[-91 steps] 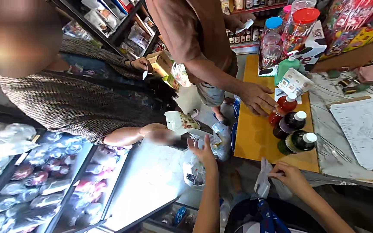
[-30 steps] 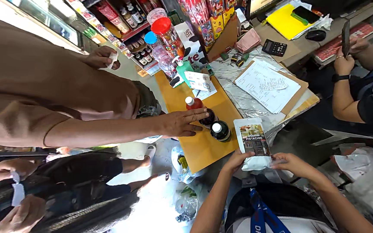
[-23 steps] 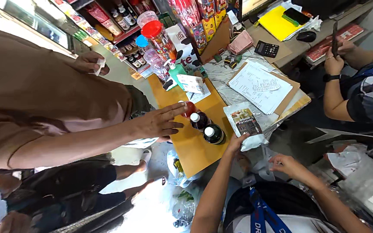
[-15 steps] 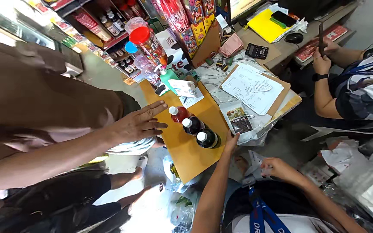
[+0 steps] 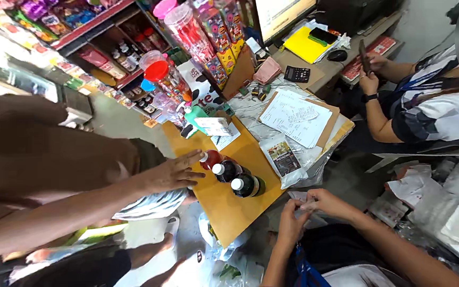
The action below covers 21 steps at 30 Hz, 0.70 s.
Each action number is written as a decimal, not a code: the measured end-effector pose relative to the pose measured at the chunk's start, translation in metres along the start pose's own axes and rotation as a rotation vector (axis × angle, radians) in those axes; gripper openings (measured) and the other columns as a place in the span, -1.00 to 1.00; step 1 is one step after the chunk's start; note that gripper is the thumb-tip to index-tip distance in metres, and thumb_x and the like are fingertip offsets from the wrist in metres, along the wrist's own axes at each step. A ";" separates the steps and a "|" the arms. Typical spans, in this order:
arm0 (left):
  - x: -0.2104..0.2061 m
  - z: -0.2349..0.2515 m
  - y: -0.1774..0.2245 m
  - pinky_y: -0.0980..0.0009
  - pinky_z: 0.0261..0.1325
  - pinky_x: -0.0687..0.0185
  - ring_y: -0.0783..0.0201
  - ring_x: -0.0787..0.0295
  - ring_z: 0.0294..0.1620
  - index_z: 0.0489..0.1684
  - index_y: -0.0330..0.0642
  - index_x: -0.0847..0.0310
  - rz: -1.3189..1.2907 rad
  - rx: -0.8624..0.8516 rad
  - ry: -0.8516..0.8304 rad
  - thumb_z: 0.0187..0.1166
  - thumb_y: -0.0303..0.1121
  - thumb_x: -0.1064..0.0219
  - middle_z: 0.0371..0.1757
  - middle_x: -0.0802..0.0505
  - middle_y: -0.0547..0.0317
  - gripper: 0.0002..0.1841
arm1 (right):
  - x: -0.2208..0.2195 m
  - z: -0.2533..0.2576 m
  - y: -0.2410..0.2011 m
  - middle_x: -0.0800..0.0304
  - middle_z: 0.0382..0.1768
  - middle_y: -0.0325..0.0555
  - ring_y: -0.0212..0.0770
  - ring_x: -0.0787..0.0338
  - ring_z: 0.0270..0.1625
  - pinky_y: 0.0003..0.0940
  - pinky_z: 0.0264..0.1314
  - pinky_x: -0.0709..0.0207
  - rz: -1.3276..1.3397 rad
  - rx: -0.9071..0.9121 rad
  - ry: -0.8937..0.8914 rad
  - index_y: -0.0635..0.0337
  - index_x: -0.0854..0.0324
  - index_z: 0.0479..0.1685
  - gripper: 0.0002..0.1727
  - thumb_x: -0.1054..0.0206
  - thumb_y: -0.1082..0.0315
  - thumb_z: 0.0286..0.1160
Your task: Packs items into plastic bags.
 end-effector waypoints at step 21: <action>0.009 -0.031 0.026 0.52 0.33 -0.57 0.34 -0.77 0.11 -0.05 -0.12 -0.85 0.201 -0.678 -0.099 0.69 -0.37 -0.24 -0.02 -0.93 0.19 -0.79 | 0.071 -0.031 0.048 -0.77 -0.13 0.13 -0.21 -0.78 -0.19 -0.27 0.02 -0.72 0.390 -0.014 0.594 0.55 -0.62 0.07 -0.73 -0.32 0.42 0.66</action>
Point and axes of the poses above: each hand's wrist, its own z-axis towards the middle knuckle, its own x-axis out of the back of the hand, y = z × x, the point moved 1 cm from there along z, towards the middle knuckle
